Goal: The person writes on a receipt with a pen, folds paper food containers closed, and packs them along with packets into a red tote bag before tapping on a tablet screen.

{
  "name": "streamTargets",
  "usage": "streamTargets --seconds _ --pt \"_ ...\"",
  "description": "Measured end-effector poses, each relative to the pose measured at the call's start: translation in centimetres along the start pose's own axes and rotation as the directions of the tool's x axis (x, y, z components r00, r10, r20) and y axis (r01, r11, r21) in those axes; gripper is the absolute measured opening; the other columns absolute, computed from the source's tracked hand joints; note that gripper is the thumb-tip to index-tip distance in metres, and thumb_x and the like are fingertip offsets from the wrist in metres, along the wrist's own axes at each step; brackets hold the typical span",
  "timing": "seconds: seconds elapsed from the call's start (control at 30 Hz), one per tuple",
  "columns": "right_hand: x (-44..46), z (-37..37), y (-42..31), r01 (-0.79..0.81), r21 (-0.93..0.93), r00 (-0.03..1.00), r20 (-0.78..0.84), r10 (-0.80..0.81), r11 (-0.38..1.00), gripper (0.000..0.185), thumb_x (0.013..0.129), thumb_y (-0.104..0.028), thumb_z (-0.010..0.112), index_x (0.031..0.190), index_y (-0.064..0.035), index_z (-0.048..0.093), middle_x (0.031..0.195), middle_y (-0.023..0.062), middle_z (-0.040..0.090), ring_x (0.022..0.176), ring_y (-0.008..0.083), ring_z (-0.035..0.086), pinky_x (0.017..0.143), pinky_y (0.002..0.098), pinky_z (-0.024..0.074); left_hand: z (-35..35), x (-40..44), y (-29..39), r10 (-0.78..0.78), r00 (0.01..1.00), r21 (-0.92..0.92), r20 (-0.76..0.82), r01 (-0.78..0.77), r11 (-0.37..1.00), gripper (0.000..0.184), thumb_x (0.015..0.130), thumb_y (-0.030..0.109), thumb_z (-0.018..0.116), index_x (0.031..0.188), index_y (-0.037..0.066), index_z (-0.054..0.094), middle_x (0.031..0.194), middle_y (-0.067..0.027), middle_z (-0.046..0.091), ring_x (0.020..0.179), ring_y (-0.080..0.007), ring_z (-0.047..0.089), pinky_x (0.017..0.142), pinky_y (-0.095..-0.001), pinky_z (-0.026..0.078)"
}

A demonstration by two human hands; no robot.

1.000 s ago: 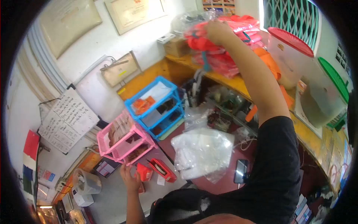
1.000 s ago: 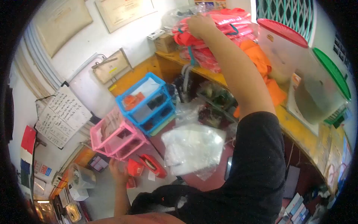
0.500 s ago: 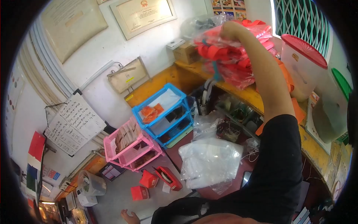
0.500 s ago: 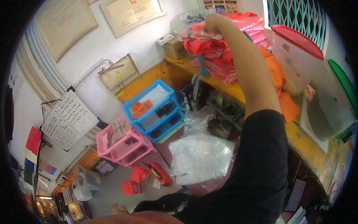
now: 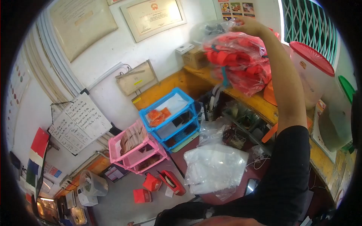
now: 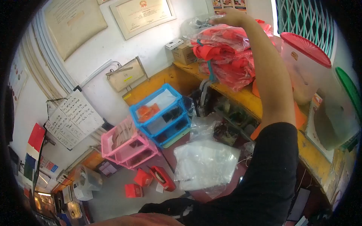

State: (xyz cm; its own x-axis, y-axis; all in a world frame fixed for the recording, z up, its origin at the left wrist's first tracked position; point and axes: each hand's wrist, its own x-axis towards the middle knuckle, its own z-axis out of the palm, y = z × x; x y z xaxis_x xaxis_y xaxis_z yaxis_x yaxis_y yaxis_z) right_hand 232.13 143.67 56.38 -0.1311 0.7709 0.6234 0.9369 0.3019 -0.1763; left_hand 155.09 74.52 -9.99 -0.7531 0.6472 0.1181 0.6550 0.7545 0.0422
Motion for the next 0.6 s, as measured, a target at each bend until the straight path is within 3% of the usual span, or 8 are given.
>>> streamTargets --seconds 0.1,0.17,0.27,0.37,0.43,0.47,0.57,0.6 --pt "-1.8 -3.3 2.1 -0.223 -0.218 0.949 0.173 0.263 0.950 0.063 0.085 -0.060 0.058 0.129 -0.0153 0.063 0.127 0.0153 0.063 0.114 0.0330 0.060 0.100 0.0420 0.0439 -8.6 1.1 5.3 0.045 0.988 -0.375 0.150 0.015 0.927 0.045 0.090 0.018 0.057 0.130 -0.002 0.048 0.128 -0.0266 0.052 0.115 -0.0420 0.051 0.096 -0.0501 0.043" --pt "-2.0 0.7 7.8 -0.631 -0.060 0.769 -0.184 0.612 0.774 0.061 0.085 -0.060 0.059 0.125 -0.0147 0.065 0.123 0.0152 0.065 0.115 0.0345 0.059 0.101 0.0432 0.0433 -12.3 1.1 8.8 0.002 0.993 -0.368 0.115 0.041 0.929 0.045 0.089 0.017 0.058 0.129 -0.002 0.048 0.124 -0.0257 0.055 0.114 -0.0416 0.052 0.095 -0.0503 0.044" --pt "-1.5 3.4 12.2 -0.608 0.062 0.793 0.097 0.601 0.792 0.054 0.086 -0.055 0.059 0.126 -0.0187 0.065 0.125 0.0118 0.065 0.109 0.0348 0.063 0.095 0.0459 0.0471 -9.0 4.7 7.4 0.261 0.955 -0.299 -0.141 -0.292 0.908 0.041 0.089 0.018 0.059 0.124 -0.002 0.052 0.118 -0.0254 0.058 0.109 -0.0410 0.054 0.094 -0.0507 0.044" --pt "-1.1 2.9 11.1 -0.665 0.042 0.747 0.006 0.665 0.746 0.043 0.087 -0.040 0.063 0.115 -0.0075 0.068 0.112 0.0138 0.070 0.097 0.0320 0.068 0.083 0.0454 0.0535 -10.6 6.8 10.4 0.109 0.987 -0.319 -0.122 -0.143 0.937 0.027 0.091 0.022 0.060 0.111 0.004 0.060 0.114 -0.0185 0.062 0.105 -0.0353 0.057 0.092 -0.0499 0.046" --pt "2.1 5.9 14.7 -0.205 0.978 0.763 0.135 0.633 0.039 0.028 0.086 -0.024 0.064 0.100 -0.0002 0.067 0.095 0.0152 0.070 0.082 0.0287 0.070 0.070 0.0405 0.0572 -14.0 8.9 13.0 0.215 0.953 -0.364 -0.214 -0.283 0.887 0.028 0.082 0.010 0.062 0.108 0.004 0.058 0.117 -0.0196 0.057 0.112 -0.0374 0.053 0.096 -0.0489 0.043" --pt "-0.8 1.7 9.0 -0.199 0.949 0.835 0.294 0.465 -0.244 0.021 0.084 -0.015 0.064 0.098 -0.0006 0.060 0.089 0.0136 0.069 0.078 0.0259 0.070 0.070 0.0389 0.0597 -15.7 10.0 14.3 0.326 0.895 -0.387 -0.306 -0.429 0.816 0.036 0.072 -0.003 0.065 0.106 0.003 0.055 0.121 -0.0207 0.053 0.120 -0.0395 0.049 0.100 -0.0478 0.039" --pt "-2.5 -2.8 4.2 -0.192 0.969 0.901 0.237 0.363 -0.156 0.014 0.084 -0.007 0.061 0.095 -0.0001 0.064 0.086 0.0125 0.068 0.071 0.0223 0.067 0.064 0.0342 0.0584 -19.1 11.8 18.9 0.282 0.800 -0.364 -0.529 -0.514 0.777 0.038 0.072 -0.002 0.065 0.108 0.002 0.055 0.123 -0.0209 0.053 0.120 -0.0401 0.049 0.102 -0.0470 0.038" --pt "-3.0 -4.4 2.6 -0.168 0.983 0.939 0.138 0.315 0.071 0.024 0.082 -0.004 0.060 0.105 -0.0003 0.060 0.091 0.0091 0.068 0.077 0.0208 0.068 0.071 0.0347 0.0582 -19.8 13.2 19.6 0.339 0.719 -0.303 -0.607 -0.603 0.738 0.040 0.072 0.000 0.065 0.111 0.002 0.056 0.126 -0.0220 0.053 0.121 -0.0399 0.049 0.103 -0.0469 0.038"
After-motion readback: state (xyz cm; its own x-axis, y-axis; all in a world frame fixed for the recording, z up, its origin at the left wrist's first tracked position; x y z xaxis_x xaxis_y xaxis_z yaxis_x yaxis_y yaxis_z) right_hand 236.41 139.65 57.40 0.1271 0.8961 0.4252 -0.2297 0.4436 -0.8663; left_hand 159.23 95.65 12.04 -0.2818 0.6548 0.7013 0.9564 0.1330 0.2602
